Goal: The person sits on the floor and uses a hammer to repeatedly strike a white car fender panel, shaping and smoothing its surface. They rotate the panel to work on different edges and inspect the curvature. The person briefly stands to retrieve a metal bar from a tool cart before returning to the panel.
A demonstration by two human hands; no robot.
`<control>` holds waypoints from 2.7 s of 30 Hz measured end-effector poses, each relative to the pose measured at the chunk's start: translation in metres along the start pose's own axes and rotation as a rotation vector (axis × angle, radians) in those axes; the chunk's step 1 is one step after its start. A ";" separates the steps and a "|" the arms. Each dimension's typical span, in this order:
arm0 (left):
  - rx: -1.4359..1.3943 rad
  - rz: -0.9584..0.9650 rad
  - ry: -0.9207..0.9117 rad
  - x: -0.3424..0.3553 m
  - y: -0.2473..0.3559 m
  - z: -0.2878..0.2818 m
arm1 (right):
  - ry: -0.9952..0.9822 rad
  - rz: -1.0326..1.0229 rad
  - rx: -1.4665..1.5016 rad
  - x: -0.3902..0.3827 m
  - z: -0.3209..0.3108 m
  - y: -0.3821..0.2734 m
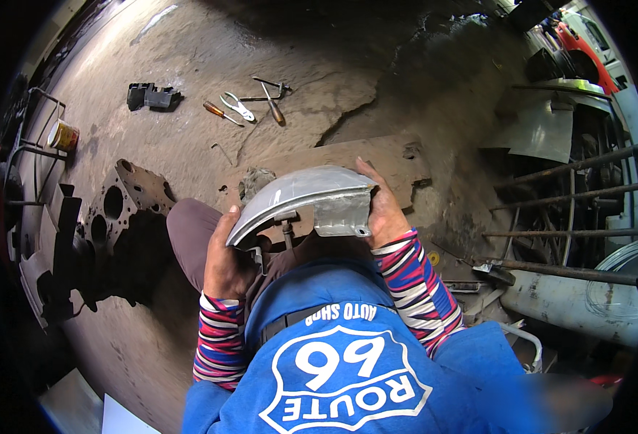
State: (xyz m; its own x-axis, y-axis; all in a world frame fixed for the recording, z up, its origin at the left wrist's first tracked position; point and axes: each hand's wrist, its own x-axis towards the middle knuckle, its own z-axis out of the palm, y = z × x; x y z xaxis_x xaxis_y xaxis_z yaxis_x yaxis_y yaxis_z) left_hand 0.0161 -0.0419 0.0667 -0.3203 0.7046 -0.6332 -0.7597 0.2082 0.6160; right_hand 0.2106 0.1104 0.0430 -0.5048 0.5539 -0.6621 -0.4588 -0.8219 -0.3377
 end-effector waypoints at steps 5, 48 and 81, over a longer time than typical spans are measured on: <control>-0.010 -0.053 -0.051 -0.003 -0.001 -0.005 | -0.030 0.026 0.015 -0.004 0.010 -0.008; 1.136 0.968 -0.311 0.007 -0.038 0.018 | -0.158 -0.344 -0.489 -0.021 0.052 0.005; 0.257 0.021 0.049 0.136 -0.118 -0.023 | 0.144 -0.387 -0.262 -0.004 -0.012 -0.009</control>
State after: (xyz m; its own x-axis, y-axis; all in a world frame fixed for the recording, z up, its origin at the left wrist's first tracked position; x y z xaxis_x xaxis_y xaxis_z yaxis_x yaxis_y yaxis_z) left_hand 0.0493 0.0141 -0.1032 -0.3659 0.6782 -0.6373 -0.5860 0.3642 0.7239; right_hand 0.2252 0.1143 0.0406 -0.2188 0.8165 -0.5343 -0.3844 -0.5754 -0.7220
